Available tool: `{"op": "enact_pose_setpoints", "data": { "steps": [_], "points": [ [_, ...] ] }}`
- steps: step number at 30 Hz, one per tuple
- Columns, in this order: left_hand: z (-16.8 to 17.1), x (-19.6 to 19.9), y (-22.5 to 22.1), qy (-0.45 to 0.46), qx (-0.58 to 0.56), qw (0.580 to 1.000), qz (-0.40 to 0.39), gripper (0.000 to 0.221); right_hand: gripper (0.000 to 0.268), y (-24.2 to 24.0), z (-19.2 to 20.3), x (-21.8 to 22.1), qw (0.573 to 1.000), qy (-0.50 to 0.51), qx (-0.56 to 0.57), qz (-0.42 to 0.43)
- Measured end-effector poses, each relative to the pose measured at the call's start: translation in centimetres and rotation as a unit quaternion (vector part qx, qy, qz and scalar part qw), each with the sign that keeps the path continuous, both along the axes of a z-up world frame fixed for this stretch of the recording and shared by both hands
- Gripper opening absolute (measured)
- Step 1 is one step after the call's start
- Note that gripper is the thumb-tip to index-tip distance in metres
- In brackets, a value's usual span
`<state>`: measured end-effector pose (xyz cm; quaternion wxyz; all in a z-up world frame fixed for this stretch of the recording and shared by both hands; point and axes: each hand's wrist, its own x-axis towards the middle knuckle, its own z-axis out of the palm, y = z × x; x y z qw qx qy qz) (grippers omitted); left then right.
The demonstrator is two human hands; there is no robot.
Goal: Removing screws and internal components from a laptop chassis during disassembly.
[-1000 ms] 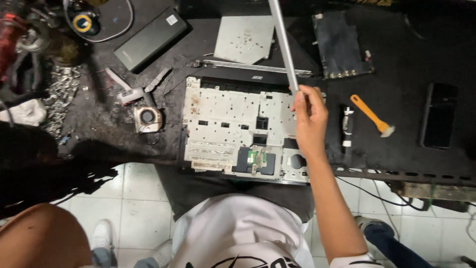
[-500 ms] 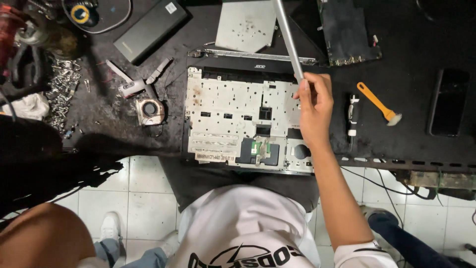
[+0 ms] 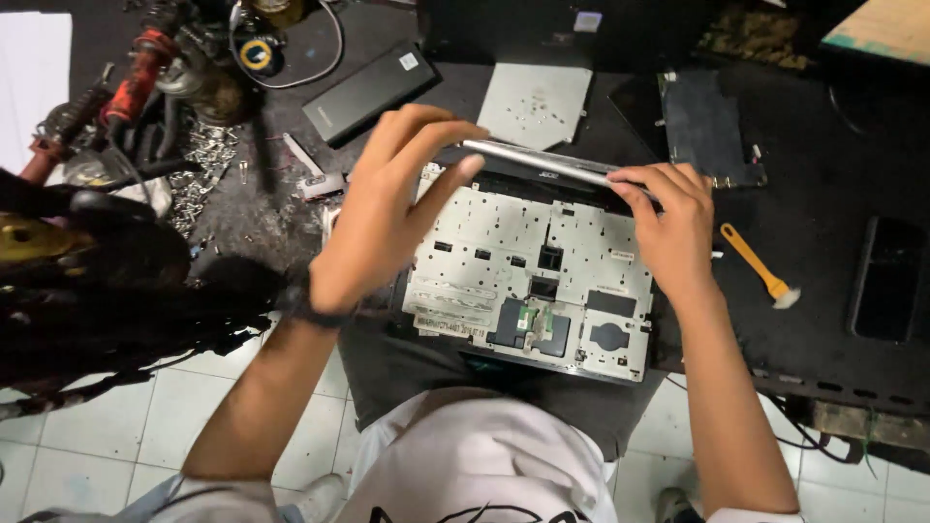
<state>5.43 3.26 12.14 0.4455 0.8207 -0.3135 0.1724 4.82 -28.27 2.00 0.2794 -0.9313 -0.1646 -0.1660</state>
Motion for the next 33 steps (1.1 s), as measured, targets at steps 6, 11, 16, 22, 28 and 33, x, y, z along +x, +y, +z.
{"op": "enact_pose_setpoints", "data": {
  "steps": [6,11,16,22,28,33],
  "points": [
    [-10.2,5.6,1.0,0.024,0.100,0.993,0.062,0.015,0.010,0.2,-2.0,1.6,0.994,0.065,0.081,-0.020],
    [-13.1,7.0,0.7,0.067,0.183,0.977,0.088,0.012,0.011,-0.1,-2.3,2.0,0.997,0.063,0.046,0.001],
    [-13.3,7.6,0.9,0.022,0.174,0.982,0.072,0.007,0.011,-0.5,-3.1,2.9,1.000,0.007,-0.010,0.012],
    [-13.6,7.8,0.9,0.013,0.181,0.981,0.064,0.012,0.013,-1.1,-3.3,2.8,0.998,-0.029,-0.061,0.015],
    [-13.3,7.5,1.0,0.004,0.189,0.979,0.076,0.011,0.014,-1.9,-1.7,2.4,0.995,0.022,-0.095,0.008],
    [-13.3,7.5,0.8,0.006,0.186,0.980,0.070,0.010,0.012,-3.1,-2.4,2.5,0.990,0.005,-0.143,0.002]
  ]
}}
